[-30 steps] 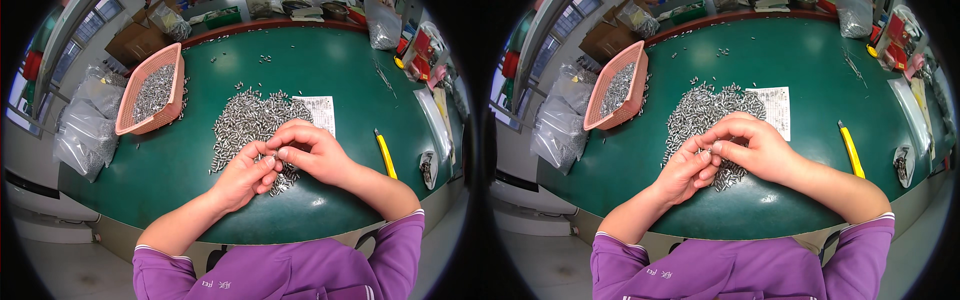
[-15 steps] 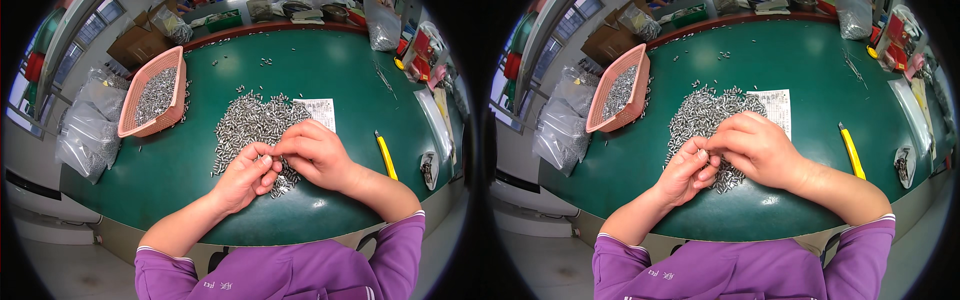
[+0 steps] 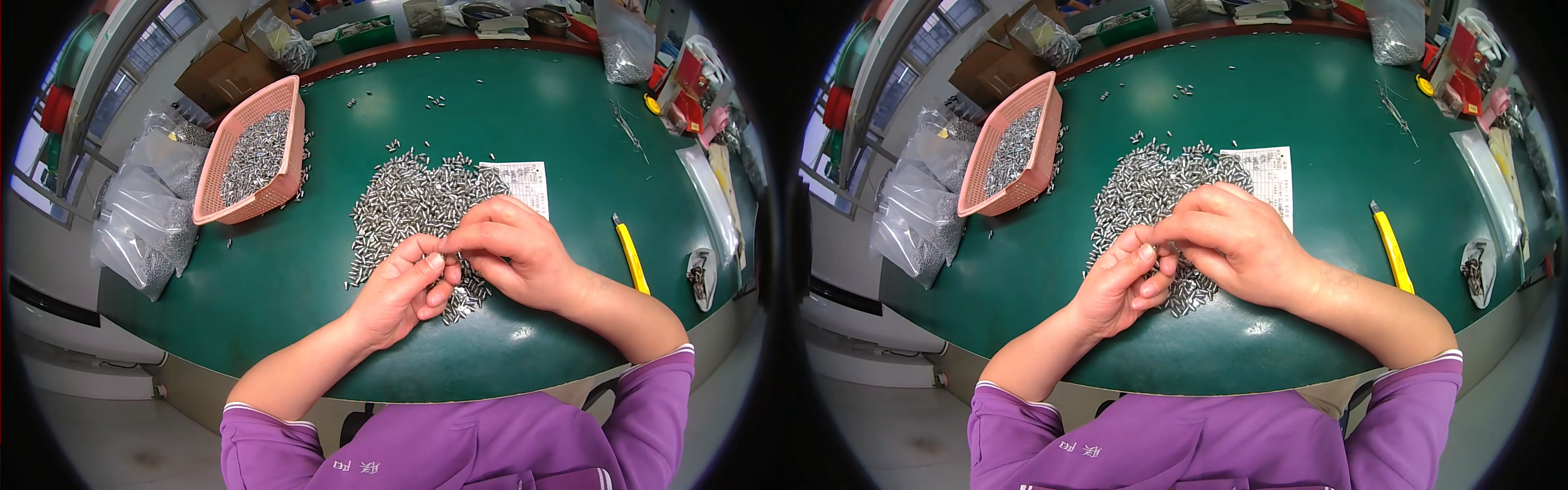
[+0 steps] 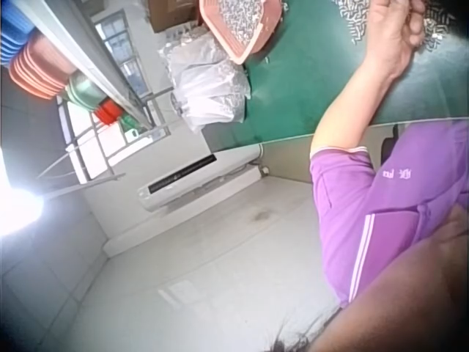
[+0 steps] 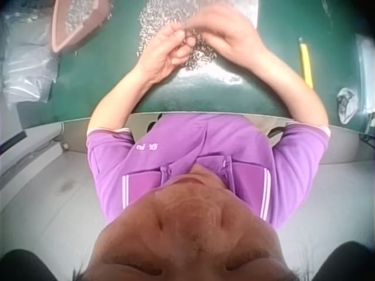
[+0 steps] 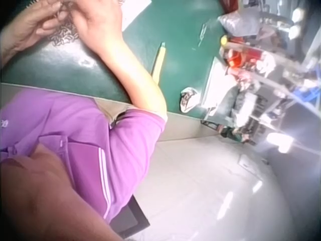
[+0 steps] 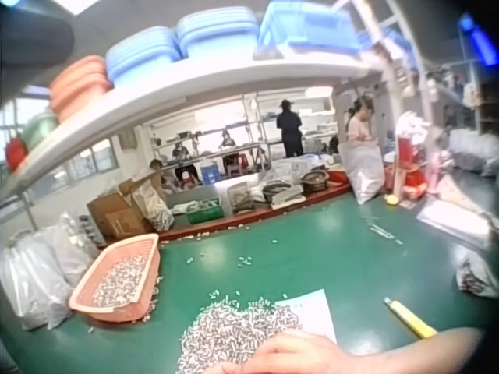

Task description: Inspecting and sorting small metal parts at a workbench.

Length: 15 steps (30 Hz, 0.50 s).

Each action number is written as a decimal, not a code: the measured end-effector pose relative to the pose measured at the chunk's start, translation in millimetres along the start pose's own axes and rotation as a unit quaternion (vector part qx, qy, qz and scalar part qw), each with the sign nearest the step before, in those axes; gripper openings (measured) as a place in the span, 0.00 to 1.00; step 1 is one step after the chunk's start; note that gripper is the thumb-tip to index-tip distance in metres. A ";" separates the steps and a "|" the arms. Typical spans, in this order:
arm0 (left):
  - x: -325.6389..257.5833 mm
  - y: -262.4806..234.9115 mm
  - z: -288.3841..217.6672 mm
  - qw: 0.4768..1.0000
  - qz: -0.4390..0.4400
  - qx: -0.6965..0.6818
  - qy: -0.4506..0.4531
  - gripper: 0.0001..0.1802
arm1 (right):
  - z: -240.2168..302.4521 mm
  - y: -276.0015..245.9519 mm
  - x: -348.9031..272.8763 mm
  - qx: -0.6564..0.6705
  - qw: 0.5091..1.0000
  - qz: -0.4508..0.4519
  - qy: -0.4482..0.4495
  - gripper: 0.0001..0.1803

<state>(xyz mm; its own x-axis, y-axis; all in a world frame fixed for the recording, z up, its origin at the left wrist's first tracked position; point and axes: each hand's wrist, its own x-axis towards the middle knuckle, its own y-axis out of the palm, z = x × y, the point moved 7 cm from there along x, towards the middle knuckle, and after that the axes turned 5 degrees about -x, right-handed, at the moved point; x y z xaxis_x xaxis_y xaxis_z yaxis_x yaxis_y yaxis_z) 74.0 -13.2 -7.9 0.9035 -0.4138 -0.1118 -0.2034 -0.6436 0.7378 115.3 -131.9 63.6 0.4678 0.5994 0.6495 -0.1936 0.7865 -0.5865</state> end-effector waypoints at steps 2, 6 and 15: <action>-0.1 -0.6 0.2 1.000 -0.003 -0.001 0.001 0.08 | -0.2 -0.4 -0.3 -0.001 1.000 0.001 0.001 0.17; 0.4 -0.7 -0.2 1.000 -0.003 -0.006 0.002 0.07 | -0.2 -0.6 0.1 -0.031 1.000 0.006 0.001 0.17; 0.6 -1.9 -1.4 1.000 -0.008 -0.010 0.006 0.05 | -10.4 1.8 -1.5 -0.071 0.996 0.019 0.043 0.12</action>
<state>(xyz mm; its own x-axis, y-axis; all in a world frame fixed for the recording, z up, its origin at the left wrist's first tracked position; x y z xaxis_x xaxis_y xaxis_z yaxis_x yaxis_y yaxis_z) 75.5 -11.3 -8.4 0.9113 -0.3952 -0.1156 -0.1812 -0.6371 0.7492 123.2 -132.8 56.6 0.5356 0.6088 0.5852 -0.0910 0.7306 -0.6768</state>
